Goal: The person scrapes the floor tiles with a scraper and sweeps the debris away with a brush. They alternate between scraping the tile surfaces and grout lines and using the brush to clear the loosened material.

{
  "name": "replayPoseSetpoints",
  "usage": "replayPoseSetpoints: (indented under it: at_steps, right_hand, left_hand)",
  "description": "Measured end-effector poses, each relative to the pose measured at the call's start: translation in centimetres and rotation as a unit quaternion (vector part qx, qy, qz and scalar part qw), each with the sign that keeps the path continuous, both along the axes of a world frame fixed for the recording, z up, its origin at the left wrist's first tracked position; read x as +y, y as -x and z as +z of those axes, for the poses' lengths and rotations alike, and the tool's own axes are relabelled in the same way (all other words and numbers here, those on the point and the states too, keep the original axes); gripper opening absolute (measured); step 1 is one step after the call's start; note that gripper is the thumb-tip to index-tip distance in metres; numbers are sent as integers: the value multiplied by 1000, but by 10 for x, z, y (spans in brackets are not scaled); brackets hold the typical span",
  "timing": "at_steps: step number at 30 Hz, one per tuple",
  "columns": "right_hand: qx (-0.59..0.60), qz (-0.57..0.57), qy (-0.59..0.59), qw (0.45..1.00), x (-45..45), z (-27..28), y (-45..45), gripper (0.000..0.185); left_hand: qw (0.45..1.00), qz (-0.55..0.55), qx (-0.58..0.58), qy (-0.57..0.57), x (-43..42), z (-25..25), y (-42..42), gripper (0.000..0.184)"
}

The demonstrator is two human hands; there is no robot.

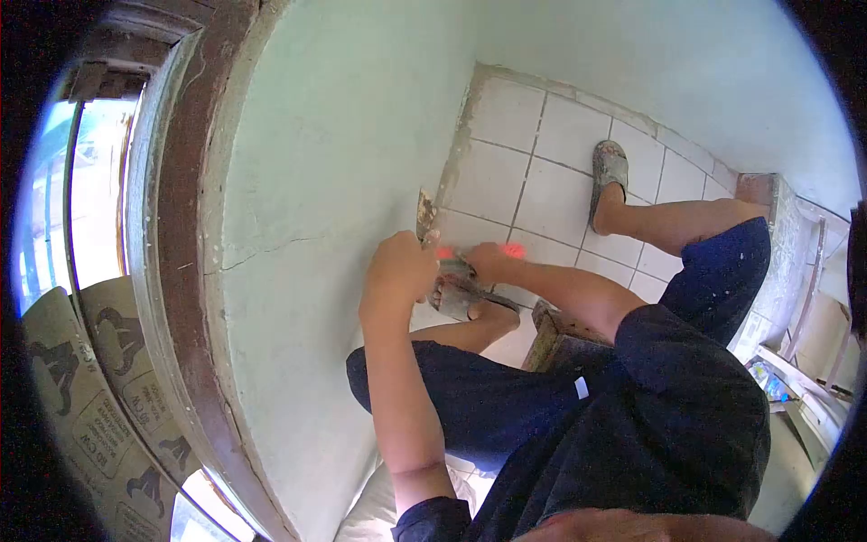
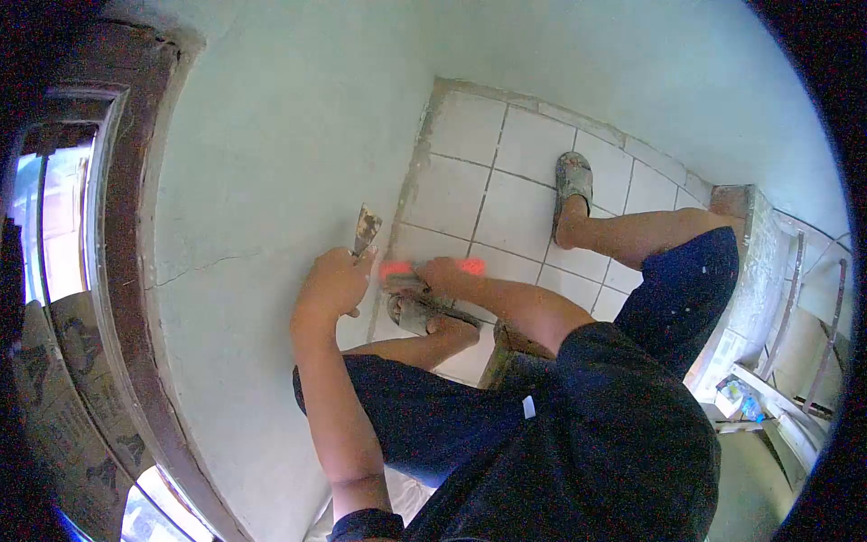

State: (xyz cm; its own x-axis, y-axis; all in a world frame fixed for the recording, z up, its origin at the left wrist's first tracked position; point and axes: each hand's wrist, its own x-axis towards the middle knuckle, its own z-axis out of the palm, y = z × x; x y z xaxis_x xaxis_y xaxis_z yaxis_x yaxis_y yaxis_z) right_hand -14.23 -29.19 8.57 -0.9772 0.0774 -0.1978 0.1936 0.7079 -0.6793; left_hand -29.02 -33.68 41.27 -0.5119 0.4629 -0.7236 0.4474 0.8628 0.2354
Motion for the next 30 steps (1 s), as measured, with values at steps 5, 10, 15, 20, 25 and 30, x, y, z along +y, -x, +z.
replayPoseSetpoints:
  at_steps: [5,10,15,20,25,30]
  right_hand:
    - [-103,-148,-93,979,60,17,-27,25]
    - [-109,-382,-226,889,190,-10,-60,23]
    - [-160,-403,-165,886,192,-37,-64,27]
    - [-175,-182,-72,965,79,-16,-64,30]
    - [-122,-95,-1,988,12,9,-67,28]
    - [-99,-116,-16,988,30,67,-88,24]
  left_hand:
    - [1000,-7,-21,4,0,5,-1,53]
    - [1000,-3,5,1,3,14,-10,47]
    - [1000,-11,4,3,10,11,-14,46]
    - [1000,-17,-13,21,22,5,-11,54]
    - [999,-17,-6,32,39,-8,-15,58]
    - [1000,4,22,6,47,-28,-21,57]
